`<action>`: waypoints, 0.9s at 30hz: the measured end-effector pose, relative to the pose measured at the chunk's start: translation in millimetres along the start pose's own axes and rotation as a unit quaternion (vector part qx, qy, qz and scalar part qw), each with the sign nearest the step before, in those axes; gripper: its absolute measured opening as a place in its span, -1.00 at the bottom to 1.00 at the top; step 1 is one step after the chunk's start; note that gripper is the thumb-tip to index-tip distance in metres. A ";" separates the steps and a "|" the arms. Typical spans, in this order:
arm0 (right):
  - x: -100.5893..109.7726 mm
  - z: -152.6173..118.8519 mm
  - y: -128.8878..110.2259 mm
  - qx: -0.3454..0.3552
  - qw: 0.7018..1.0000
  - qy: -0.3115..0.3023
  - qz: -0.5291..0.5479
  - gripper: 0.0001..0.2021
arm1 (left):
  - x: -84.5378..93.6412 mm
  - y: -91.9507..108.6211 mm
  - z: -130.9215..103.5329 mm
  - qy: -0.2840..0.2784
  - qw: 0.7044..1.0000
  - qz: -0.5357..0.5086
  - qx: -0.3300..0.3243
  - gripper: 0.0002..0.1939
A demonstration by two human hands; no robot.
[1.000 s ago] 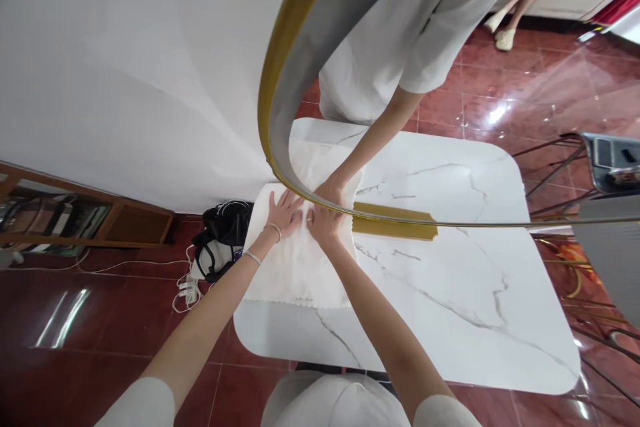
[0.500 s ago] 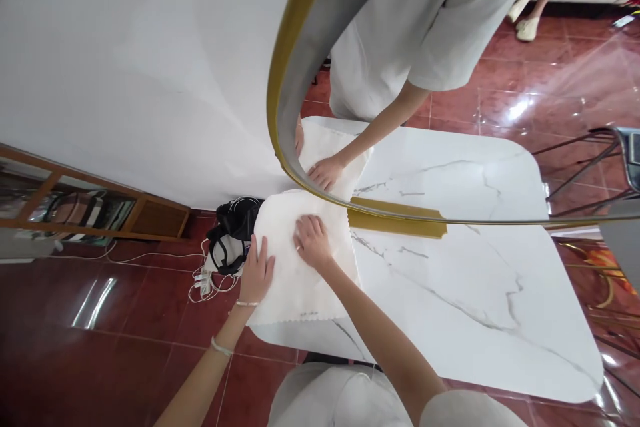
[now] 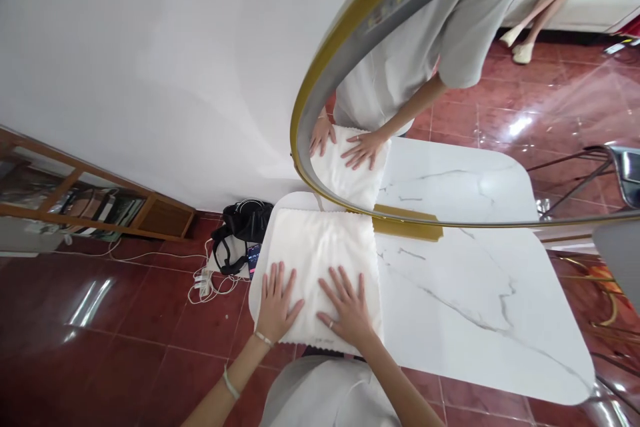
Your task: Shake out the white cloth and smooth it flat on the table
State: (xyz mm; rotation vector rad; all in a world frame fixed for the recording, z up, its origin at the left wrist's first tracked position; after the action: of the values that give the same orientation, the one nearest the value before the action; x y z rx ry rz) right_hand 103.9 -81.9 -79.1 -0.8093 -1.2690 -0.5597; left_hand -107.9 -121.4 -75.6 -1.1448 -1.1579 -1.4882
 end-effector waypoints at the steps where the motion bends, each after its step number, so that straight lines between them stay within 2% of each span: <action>1: -0.3 7.5 5.5 -0.010 1.000 0.004 -0.005 -0.34 | -2.0 -3.1 13.5 -0.001 1.000 -0.004 -0.007 -0.27; 4: -0.8 35.6 17.2 -0.028 1.000 0.004 -0.013 -0.35 | -4.9 -17.8 49.2 -0.005 1.000 -0.013 -0.005 -0.32; 7: -1.8 59.7 15.6 -0.029 1.000 -0.006 -0.009 -0.35 | -3.8 -34.5 62.2 0.002 1.000 -0.011 0.015 -0.35; 9: -3.7 67.8 5.4 -0.020 1.000 -0.014 0.003 -0.35 | -2.2 -43.4 54.5 0.015 0.999 -0.001 0.029 -0.34; 12: -8.5 65.2 -19.3 0.016 0.999 -0.026 0.027 -0.39 | -0.1 -47.0 23.2 0.028 0.999 0.017 0.024 -0.36; 16: -13.7 41.3 -48.8 0.107 0.990 -0.061 0.069 -0.36 | 1.4 -26.6 -31.6 0.011 0.999 0.002 -0.035 -0.35; 18: -13.2 25.9 -53.7 0.142 0.983 -0.077 0.083 -0.29 | 2.2 -10.6 -52.2 0.006 0.999 -0.005 -0.037 -0.36; 20: -10.2 11.2 -51.0 0.152 0.982 -0.077 0.084 -0.25 | 2.3 5.8 -62.1 0.009 0.999 -0.001 -0.037 -0.37; 23: -3.1 -8.0 -36.8 0.129 0.988 -0.056 0.064 -0.25 | -0.3 28.2 -55.8 0.013 0.997 0.007 -0.070 -0.30; 27: 6.5 -31.7 -7.8 0.063 0.997 -0.034 0.023 -0.24 | -8.1 57.4 -26.6 0.008 0.992 -0.010 -0.128 -0.30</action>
State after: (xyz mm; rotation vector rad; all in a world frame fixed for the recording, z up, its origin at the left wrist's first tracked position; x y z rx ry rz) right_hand 118.7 -111.2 -73.9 -0.7551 -1.3304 -0.4131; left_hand -54.1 -155.4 -78.6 -1.2931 -0.9896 -1.6934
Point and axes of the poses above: each hand's wrist, its own z-axis towards the middle knuckle, its own x-axis out of the back of the hand, y = z × x, the point moved 2 cm from there along z, towards the middle knuckle, and after that the axes turned 2 degrees about -x, right-handed, at the moved point
